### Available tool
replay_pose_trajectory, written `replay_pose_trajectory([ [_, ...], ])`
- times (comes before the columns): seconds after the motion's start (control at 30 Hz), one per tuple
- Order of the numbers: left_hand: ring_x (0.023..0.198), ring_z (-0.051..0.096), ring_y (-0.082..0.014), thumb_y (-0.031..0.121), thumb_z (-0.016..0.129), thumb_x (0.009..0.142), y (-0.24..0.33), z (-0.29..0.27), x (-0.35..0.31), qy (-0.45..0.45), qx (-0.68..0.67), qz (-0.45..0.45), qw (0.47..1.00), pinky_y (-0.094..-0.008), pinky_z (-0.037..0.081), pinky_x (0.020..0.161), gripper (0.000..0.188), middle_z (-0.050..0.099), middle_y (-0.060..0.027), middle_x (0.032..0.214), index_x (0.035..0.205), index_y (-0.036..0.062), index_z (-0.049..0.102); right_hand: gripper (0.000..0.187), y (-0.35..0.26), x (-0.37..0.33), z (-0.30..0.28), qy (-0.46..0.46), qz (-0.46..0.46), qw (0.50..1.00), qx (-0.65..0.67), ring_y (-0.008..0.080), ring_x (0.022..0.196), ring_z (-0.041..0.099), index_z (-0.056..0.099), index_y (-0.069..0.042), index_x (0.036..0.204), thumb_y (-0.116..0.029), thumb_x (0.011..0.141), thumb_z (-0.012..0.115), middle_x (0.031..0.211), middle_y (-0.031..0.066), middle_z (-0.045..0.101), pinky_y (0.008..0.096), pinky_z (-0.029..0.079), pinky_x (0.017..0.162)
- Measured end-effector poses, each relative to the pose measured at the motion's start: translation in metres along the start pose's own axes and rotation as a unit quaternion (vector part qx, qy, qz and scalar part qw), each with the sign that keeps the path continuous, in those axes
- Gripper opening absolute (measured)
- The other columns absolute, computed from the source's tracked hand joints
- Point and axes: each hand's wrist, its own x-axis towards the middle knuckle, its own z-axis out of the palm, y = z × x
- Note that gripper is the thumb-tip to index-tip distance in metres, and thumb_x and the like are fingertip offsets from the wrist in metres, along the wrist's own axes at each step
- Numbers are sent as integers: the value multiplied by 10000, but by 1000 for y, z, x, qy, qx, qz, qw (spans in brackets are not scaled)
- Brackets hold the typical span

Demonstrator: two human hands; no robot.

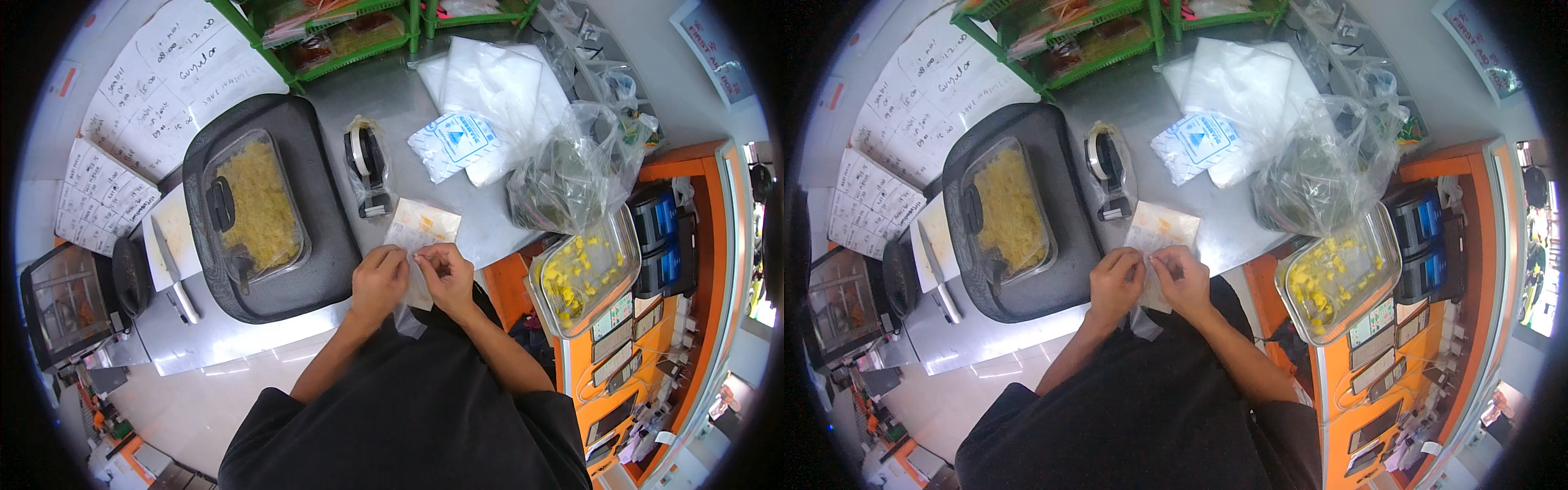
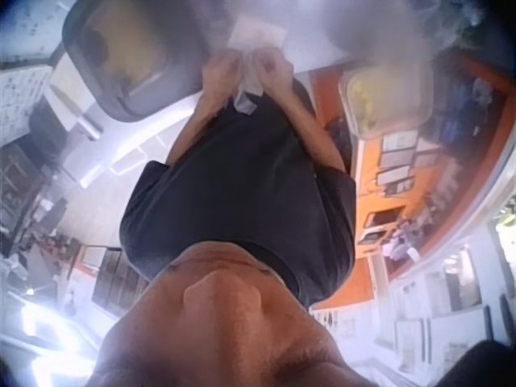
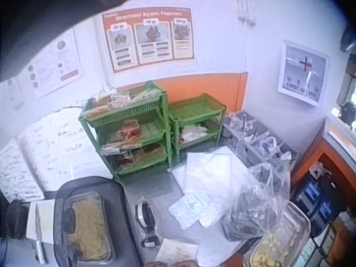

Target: The person retrieves a food box and a plastic bag from a storage area, then assembles a takeout order by placing fried items, rice, and scrambled eggs into the box. The person writes on a receipt, closes the box, and places it into the plastic bag for delivery.

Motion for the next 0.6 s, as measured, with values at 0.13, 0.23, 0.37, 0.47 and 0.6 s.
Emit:
replay_pose_trajectory([
  [0.13,784,663,-299,-24,698,730,0,0,0,2,-3,11,1000,-380,552,694,148,665,-103,871,862,27,656,135,-1,2,-1,-11,-6,1000,-18,52,584,561,627,-33,945,-38,852,725,725,33,648,230,440,524],
  [0.23,790,676,-309,-39,696,733,1,-2,1,-1,-9,10,1000,-374,553,696,149,674,-118,884,862,22,652,132,-1,2,-2,-23,-8,999,-38,64,581,570,630,-33,938,-39,849,727,730,44,653,234,446,525],
  [0.37,794,684,-312,-54,691,736,0,-3,2,-9,-21,9,1000,-366,554,697,155,679,-128,889,868,18,651,126,-8,4,-3,-26,-17,998,-57,73,585,577,633,-34,929,-40,847,729,730,51,652,237,451,528],
  [0.47,793,685,-311,-61,688,735,0,-2,0,-1,-29,-1,1000,-364,554,695,163,678,-131,888,874,16,649,129,-4,2,-2,-11,-29,999,-37,71,587,581,629,-30,930,-41,849,728,736,48,658,237,452,529],
  [0.6,789,685,-313,-53,689,741,-2,-2,0,-3,-31,0,999,-368,554,693,165,677,-133,893,887,16,655,142,0,1,-2,-21,-48,998,-25,21,589,525,585,-14,943,21,864,698,797,34,673,191,396,509],
])
